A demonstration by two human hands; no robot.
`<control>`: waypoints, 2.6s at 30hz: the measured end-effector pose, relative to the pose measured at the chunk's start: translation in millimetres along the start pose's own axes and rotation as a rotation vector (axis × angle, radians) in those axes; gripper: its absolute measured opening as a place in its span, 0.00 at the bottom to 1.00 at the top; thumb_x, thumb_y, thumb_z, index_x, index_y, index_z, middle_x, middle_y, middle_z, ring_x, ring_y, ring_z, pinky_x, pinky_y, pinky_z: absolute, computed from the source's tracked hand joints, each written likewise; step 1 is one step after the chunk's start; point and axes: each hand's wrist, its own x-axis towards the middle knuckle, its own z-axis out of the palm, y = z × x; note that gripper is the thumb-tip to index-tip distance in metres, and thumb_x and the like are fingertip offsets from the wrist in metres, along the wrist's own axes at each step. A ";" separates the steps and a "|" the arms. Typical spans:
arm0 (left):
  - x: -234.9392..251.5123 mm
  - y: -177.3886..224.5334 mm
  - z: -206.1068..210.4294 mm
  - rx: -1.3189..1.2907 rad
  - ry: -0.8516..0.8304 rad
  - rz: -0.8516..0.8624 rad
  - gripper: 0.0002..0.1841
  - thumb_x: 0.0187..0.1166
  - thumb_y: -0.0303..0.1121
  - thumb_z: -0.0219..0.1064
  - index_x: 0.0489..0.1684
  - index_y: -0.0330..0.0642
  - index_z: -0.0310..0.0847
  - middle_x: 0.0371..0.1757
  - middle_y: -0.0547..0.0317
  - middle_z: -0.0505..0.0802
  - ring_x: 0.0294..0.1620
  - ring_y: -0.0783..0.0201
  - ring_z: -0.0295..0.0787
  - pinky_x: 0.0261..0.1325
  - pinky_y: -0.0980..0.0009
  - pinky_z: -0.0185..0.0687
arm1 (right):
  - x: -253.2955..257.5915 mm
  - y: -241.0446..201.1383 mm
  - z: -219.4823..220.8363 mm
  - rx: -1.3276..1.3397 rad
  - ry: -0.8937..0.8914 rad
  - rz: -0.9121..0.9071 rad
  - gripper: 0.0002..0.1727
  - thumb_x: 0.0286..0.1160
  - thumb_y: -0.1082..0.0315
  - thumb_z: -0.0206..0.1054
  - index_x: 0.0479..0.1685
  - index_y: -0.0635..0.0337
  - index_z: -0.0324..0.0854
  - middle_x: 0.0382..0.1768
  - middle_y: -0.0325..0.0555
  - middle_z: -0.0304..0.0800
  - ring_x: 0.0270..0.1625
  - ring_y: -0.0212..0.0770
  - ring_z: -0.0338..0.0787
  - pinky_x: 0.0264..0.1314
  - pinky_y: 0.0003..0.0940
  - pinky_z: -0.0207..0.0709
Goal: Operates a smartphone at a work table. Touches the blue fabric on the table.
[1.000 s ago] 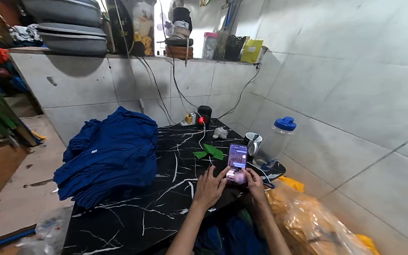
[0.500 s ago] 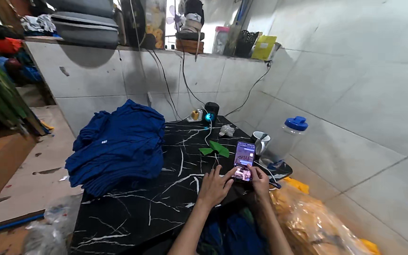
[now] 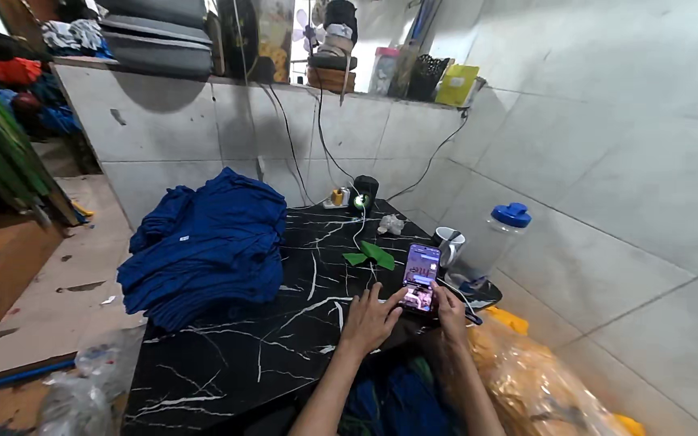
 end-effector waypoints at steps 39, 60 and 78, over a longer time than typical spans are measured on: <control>3.7 1.3 -0.7 0.041 -0.118 0.063 0.24 0.91 0.60 0.41 0.86 0.88 0.63 0.88 0.46 0.68 0.75 0.44 0.77 0.66 0.43 0.76 | -1.9 5.9 -17.9 0.061 -0.224 -0.008 0.23 0.66 0.70 0.78 0.61 0.65 0.83 0.48 0.48 0.95 0.49 0.38 0.95 0.56 0.34 0.89; 0.2 0.3 2.0 0.023 -0.015 0.040 0.24 0.90 0.60 0.43 0.85 0.84 0.67 0.85 0.46 0.73 0.69 0.46 0.82 0.62 0.47 0.80 | -2.5 -3.8 -0.1 -0.057 0.010 0.012 0.11 0.81 0.66 0.69 0.44 0.68 0.87 0.32 0.45 0.91 0.30 0.29 0.84 0.37 0.27 0.79; -2.3 0.7 -0.7 -0.019 -0.008 0.058 0.24 0.91 0.58 0.45 0.80 0.77 0.76 0.82 0.47 0.76 0.67 0.49 0.84 0.62 0.48 0.82 | 1.9 13.8 -26.1 0.080 -0.289 -0.016 0.25 0.65 0.70 0.78 0.63 0.66 0.82 0.51 0.50 0.94 0.53 0.40 0.94 0.59 0.37 0.89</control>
